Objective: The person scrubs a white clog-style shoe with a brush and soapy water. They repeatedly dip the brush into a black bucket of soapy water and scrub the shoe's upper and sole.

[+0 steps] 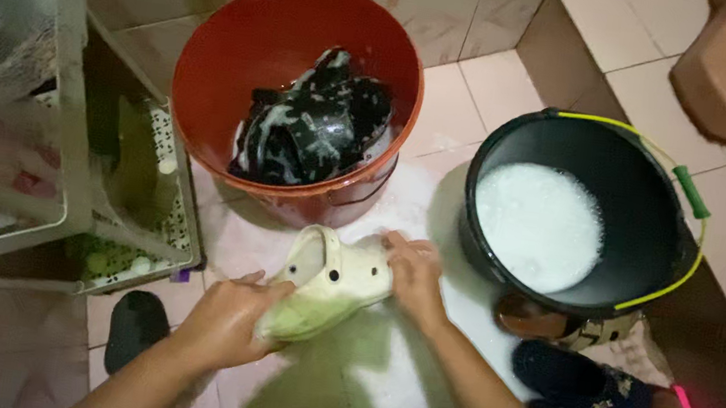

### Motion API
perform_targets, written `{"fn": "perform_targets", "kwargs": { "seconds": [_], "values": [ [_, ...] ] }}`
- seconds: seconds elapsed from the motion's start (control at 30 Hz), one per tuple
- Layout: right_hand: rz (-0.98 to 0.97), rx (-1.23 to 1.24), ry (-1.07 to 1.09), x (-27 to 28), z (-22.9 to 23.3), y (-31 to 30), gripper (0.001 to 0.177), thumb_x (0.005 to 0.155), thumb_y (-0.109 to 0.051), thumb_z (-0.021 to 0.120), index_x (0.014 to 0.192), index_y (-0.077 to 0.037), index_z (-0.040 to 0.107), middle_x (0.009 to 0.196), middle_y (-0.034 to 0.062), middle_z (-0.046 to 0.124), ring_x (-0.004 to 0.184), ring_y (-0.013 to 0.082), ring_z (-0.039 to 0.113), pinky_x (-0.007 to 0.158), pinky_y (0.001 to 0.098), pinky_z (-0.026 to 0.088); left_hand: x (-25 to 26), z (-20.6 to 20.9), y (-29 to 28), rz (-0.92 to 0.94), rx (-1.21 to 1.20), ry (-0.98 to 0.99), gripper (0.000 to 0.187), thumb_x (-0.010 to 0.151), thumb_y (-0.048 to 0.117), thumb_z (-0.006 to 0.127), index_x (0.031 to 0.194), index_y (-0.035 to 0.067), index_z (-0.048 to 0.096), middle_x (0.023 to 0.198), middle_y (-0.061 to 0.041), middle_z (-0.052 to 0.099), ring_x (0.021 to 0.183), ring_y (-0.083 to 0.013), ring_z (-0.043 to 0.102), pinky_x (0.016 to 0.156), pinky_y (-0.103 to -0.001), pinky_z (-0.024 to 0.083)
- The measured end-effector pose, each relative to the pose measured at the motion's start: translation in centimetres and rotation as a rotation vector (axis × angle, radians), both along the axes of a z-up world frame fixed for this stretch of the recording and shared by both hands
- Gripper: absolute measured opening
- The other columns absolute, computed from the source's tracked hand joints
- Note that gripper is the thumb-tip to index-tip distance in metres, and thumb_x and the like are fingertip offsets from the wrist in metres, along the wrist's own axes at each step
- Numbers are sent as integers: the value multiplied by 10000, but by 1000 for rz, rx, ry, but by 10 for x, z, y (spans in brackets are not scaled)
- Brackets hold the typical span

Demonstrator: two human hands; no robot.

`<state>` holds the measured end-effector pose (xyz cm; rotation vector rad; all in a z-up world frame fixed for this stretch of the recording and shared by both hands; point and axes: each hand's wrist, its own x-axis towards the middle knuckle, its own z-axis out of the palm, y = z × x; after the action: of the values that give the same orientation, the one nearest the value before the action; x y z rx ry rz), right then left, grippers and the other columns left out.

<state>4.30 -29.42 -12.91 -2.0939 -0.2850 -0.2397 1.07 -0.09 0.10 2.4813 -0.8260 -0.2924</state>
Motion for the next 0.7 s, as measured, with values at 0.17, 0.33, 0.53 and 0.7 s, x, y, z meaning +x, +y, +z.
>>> {"fn": "perform_targets", "kwargs": {
  "seconds": [0.17,0.33,0.53,0.7],
  "values": [
    [135,-125,-70,-23,25,18,413,931,-109,539,1298,-161,721,1372,86,693,1194,267,549,1062,456,311,2,8,4,-17,125,111,714,655,268,852,1313,121,621,984,-167,758,916,-344,728,1135,-497,383],
    [76,-92,198,-4,18,-9,370,992,-146,522,1311,-201,702,1355,13,696,1167,272,530,1092,401,330,-16,-17,9,-255,82,-195,635,605,98,742,1231,114,635,1187,-141,735,1077,-271,709,1132,-519,369],
    [167,-210,50,-39,18,28,399,920,-132,602,1295,-194,720,1358,11,670,1142,305,523,1042,474,280,-23,-44,34,-317,132,-180,496,715,49,719,1203,104,646,1245,-128,691,1178,-298,654,1164,-518,352],
    [-85,-276,50,-14,-2,12,396,916,-119,659,1294,-225,712,1309,-14,688,1150,295,534,1016,471,301,-44,-59,31,-280,77,-101,566,655,-1,673,1215,70,629,1334,-207,631,1231,-328,597,1122,-520,340]
  ]
}}
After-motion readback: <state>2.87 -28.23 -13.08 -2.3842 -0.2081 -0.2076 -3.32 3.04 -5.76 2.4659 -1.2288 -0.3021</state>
